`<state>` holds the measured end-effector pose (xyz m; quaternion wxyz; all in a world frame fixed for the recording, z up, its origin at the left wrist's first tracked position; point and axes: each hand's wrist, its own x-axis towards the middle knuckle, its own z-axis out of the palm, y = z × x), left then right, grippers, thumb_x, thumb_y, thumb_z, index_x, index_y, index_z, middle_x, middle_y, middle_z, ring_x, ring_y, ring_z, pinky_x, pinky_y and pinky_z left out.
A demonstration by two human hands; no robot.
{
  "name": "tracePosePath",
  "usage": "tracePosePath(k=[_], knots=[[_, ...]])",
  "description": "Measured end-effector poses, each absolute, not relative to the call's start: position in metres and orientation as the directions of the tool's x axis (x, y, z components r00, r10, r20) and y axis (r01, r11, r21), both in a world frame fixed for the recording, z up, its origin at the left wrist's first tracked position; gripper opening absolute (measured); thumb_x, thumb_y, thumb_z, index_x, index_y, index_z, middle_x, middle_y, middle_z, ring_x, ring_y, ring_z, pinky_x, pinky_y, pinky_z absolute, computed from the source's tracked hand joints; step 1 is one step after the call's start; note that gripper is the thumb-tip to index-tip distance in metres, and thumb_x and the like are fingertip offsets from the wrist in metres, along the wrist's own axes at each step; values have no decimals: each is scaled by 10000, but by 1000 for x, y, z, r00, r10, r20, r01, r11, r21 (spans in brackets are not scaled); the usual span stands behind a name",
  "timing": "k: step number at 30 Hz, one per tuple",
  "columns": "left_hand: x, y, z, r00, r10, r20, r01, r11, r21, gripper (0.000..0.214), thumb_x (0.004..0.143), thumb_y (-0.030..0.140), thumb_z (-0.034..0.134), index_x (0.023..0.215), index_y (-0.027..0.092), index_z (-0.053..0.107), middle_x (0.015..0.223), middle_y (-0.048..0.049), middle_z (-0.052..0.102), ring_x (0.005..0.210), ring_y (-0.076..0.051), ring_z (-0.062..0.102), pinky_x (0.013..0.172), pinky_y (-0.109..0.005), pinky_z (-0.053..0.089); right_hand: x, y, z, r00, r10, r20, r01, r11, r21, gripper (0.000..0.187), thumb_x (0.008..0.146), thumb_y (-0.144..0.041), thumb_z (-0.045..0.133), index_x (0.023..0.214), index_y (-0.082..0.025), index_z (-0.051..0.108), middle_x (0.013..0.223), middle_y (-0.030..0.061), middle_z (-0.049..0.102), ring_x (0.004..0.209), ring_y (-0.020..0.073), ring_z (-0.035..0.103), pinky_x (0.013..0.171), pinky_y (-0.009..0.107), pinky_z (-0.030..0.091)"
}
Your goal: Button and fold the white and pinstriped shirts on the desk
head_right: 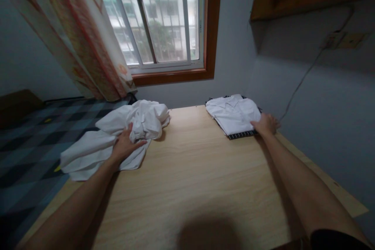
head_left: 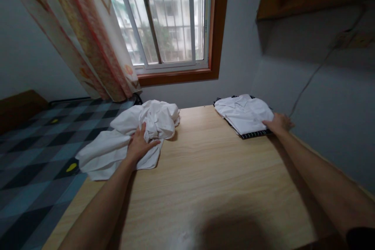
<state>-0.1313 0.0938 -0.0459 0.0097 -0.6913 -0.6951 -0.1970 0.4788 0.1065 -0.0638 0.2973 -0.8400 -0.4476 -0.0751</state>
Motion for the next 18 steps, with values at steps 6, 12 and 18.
tracePosePath(k=[6,12,18], knots=[[-130,93,-46,-58,953,296,962,-26,270,1066,737,634,632,1533,162,102,1538,-210,259,1408,-375,269,1103,-490,294,425,110,-17,391,811,435,864,-161,-477,274,776,-323,555,975,-141,603,919,127,639,878,258,551,829,408,404],[-122,90,-42,-110,940,322,964,22,265,980,764,572,626,1519,158,157,1511,-206,314,1379,-367,321,1091,-507,300,347,54,34,230,847,480,331,395,-857,324,796,-524,539,931,-230,515,842,30,613,747,184,571,650,298,464],[-52,41,-24,-207,747,632,917,-76,390,571,850,354,525,1363,132,408,1406,-188,428,1328,-311,382,1097,-461,305,302,-23,-14,204,938,282,326,207,-923,279,699,-423,679,710,-210,499,616,-29,545,564,144,503,509,242,398]])
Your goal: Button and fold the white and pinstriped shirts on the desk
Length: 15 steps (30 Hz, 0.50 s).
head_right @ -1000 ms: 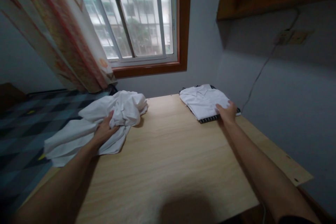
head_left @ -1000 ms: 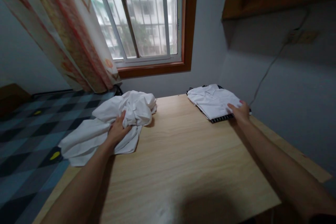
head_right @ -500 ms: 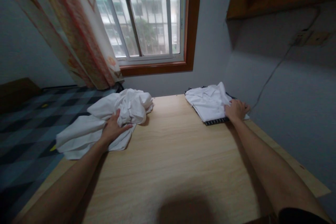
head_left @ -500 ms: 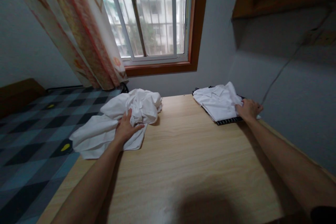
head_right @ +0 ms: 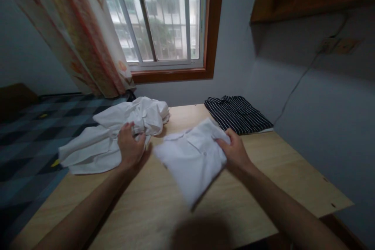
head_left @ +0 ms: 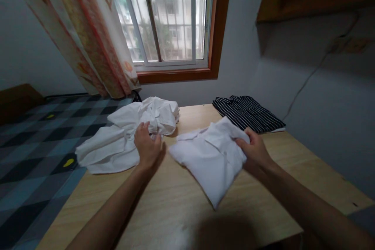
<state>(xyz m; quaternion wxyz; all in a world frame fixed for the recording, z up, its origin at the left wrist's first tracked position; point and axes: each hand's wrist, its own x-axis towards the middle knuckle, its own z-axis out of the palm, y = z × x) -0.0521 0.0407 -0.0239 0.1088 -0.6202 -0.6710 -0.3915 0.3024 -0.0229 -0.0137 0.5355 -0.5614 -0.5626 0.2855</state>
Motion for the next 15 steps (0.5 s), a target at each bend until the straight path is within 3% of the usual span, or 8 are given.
tracePosePath(k=[2,5,7,9,11,12,15], knots=[[-22,12,-25,-21,753,657,890,-286,355,448,880,357,488,1294,186,474,1357,-144,482,1288,-282,427,1082,-453,327,303,-34,-35,201,962,187,443,81,-893,205,702,-369,648,725,-194,544,647,-5,589,603,173,541,541,268,419],[13,-27,-35,367,809,460,812,-520,267,551,828,521,571,1270,194,528,1352,-149,507,1256,-320,445,1061,-488,336,312,-42,-48,190,971,146,667,-19,-745,147,701,-291,589,796,-179,601,723,36,639,697,230,594,636,331,457],[25,-42,-44,570,774,276,744,-629,227,745,748,643,619,1337,202,502,1409,-159,472,1297,-360,401,1075,-536,297,317,-44,-44,112,967,229,759,65,-647,286,684,-251,586,956,-171,625,885,81,677,832,267,618,743,378,472],[30,-45,-51,669,729,149,701,-684,200,782,744,665,616,1390,251,465,1467,-140,423,1344,-374,349,1086,-565,262,320,-45,-36,-46,946,322,754,244,-610,544,683,-231,603,1221,-176,550,1181,126,633,1052,289,587,886,411,448],[29,-37,-53,693,711,116,692,-702,167,573,849,546,569,1369,318,493,1473,-96,432,1348,-344,365,1082,-558,266,319,-46,-30,-193,923,333,714,365,-598,676,718,-227,598,1373,-202,432,1315,124,569,1151,281,549,943,409,423],[28,-30,-52,698,706,123,690,-708,147,447,901,453,532,1334,342,529,1454,-75,462,1330,-321,399,1077,-545,278,318,-47,-29,-238,927,291,715,370,-594,652,745,-227,581,1379,-208,431,1276,120,600,1116,276,573,920,400,435],[18,-8,-45,701,697,153,693,-716,84,333,939,231,466,1205,345,631,1332,-51,585,1244,-266,504,1059,-510,312,315,-52,-28,-286,952,111,785,299,-543,357,814,-245,529,1156,-192,616,969,100,712,872,261,645,758,342,457]])
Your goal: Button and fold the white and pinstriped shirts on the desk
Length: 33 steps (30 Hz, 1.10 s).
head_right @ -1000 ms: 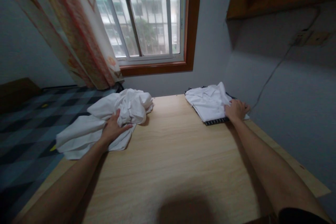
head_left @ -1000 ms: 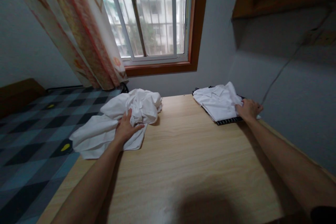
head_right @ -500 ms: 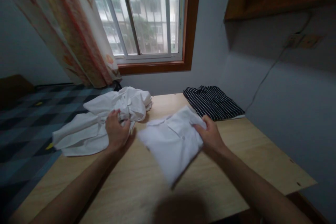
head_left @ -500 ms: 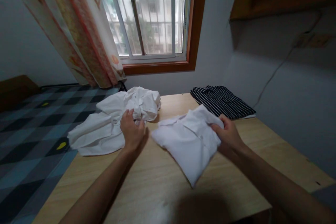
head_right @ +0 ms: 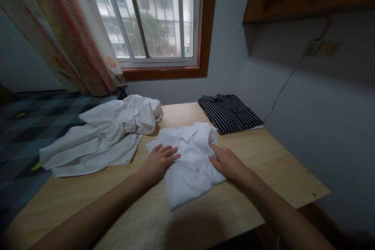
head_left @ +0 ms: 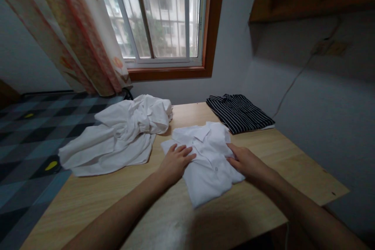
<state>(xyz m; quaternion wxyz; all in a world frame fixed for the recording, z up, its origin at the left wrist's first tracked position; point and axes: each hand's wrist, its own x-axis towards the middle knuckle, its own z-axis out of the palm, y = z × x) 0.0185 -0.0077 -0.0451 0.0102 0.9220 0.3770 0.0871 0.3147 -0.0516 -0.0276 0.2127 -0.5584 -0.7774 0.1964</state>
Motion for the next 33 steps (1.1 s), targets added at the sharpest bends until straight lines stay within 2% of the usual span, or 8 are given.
tracePosePath(k=[2,5,9,13,17,22,29,33], knots=[[12,5,-36,687,713,138,712,-699,66,318,908,174,490,1118,320,681,1241,-54,647,1197,-258,545,1032,-482,350,315,-55,-24,-289,957,22,837,264,-480,188,829,-298,548,902,-193,686,836,97,715,762,255,641,678,322,433],[9,17,-16,635,770,63,762,-638,110,294,841,127,520,976,267,740,1077,-60,717,1065,-245,625,933,-397,437,317,-55,-5,-223,974,46,877,221,-428,185,783,-392,653,730,-218,686,728,82,698,656,235,611,621,317,396],[29,31,8,409,901,146,853,-434,290,285,832,189,500,981,198,743,922,-73,741,863,-212,673,790,-312,482,292,-31,35,-100,944,314,785,268,-558,221,789,-414,682,920,-238,701,742,47,684,651,207,595,656,323,406],[56,47,-5,286,935,208,826,-351,442,253,844,204,492,963,168,712,878,-68,728,808,-187,657,736,-280,467,235,18,33,-194,893,405,674,422,-607,158,882,-240,548,952,-198,683,917,61,701,827,190,622,778,310,434],[60,52,-39,284,931,227,873,-349,339,165,855,270,543,896,176,673,903,-79,693,864,-211,632,757,-303,455,207,56,-21,-249,946,206,784,322,-530,145,847,-123,544,898,-152,677,936,90,692,891,201,613,822,309,437],[49,55,-53,315,905,288,888,-388,247,175,887,180,468,928,199,636,930,-53,658,886,-188,610,779,-289,445,214,63,-63,-228,934,274,804,340,-488,178,855,-144,576,1027,-159,616,1035,93,629,984,206,566,897,328,436],[53,60,-52,305,907,291,907,-369,202,218,851,123,482,866,197,687,946,-71,613,896,-196,598,780,-301,442,213,59,-55,-319,911,260,818,404,-410,171,916,-163,508,1003,-170,656,1036,98,624,1010,217,564,910,330,427],[57,58,-53,264,923,281,911,-334,242,248,839,139,482,915,177,715,932,-83,631,887,-211,602,791,-318,443,211,59,-57,-309,919,245,848,383,-367,192,933,-193,496,1002,-175,674,1048,106,628,993,224,576,899,334,427]])
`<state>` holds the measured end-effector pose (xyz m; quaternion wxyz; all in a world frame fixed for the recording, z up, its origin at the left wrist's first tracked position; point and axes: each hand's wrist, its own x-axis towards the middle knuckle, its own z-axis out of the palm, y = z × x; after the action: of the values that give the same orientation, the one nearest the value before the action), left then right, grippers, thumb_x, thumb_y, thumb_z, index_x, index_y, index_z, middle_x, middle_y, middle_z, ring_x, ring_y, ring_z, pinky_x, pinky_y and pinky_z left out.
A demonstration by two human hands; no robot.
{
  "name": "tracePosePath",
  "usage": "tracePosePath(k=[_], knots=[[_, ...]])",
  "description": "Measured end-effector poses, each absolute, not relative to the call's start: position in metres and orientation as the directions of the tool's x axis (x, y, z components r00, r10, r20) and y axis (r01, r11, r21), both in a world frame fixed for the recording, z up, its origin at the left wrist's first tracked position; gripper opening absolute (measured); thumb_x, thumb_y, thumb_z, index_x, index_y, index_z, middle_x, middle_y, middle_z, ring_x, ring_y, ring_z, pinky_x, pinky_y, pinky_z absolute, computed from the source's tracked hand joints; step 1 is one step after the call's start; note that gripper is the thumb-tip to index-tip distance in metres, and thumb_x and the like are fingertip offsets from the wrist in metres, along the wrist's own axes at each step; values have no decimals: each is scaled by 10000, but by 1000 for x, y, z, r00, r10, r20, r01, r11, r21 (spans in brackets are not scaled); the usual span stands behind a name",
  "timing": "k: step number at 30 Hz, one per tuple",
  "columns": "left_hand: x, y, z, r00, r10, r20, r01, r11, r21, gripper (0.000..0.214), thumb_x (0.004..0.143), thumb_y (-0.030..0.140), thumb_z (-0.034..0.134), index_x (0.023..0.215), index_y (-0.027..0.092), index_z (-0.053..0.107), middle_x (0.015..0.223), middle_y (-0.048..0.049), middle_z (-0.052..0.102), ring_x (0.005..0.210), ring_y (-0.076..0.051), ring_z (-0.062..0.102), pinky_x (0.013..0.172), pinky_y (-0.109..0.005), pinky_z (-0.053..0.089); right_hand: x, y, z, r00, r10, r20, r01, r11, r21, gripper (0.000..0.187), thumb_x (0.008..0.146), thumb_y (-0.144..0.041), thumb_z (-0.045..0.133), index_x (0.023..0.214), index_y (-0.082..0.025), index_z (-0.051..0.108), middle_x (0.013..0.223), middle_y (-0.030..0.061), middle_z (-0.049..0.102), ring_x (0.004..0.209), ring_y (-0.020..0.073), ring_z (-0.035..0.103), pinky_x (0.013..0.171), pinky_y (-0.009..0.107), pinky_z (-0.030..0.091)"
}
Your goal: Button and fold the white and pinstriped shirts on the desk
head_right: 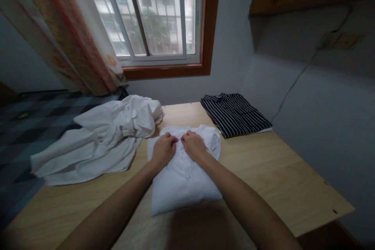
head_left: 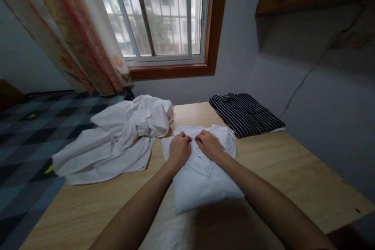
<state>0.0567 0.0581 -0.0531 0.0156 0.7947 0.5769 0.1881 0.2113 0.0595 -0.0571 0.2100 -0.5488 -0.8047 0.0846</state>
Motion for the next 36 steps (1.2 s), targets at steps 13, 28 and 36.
tracePosePath(k=[13,28,36], knots=[[57,68,-63,180,953,245,767,-292,571,146,796,303,654,793,163,697,728,-23,647,691,-152,574,637,-249,384,215,62,-61,-269,924,271,795,372,-479,39,891,-175,577,883,-169,615,915,61,632,877,187,576,791,298,414],[63,68,-70,119,930,348,424,-365,829,69,725,213,673,692,159,645,654,10,611,636,-122,535,606,-229,401,213,59,-67,-120,910,396,684,365,-631,78,835,-118,570,800,-186,586,835,42,624,795,180,558,755,308,414],[66,63,-66,69,938,339,309,-344,887,144,785,274,603,774,161,691,726,-21,690,705,-151,605,647,-242,462,217,65,-71,-77,933,352,444,348,-826,48,835,-204,564,807,-180,594,761,7,605,722,156,549,686,274,408]])
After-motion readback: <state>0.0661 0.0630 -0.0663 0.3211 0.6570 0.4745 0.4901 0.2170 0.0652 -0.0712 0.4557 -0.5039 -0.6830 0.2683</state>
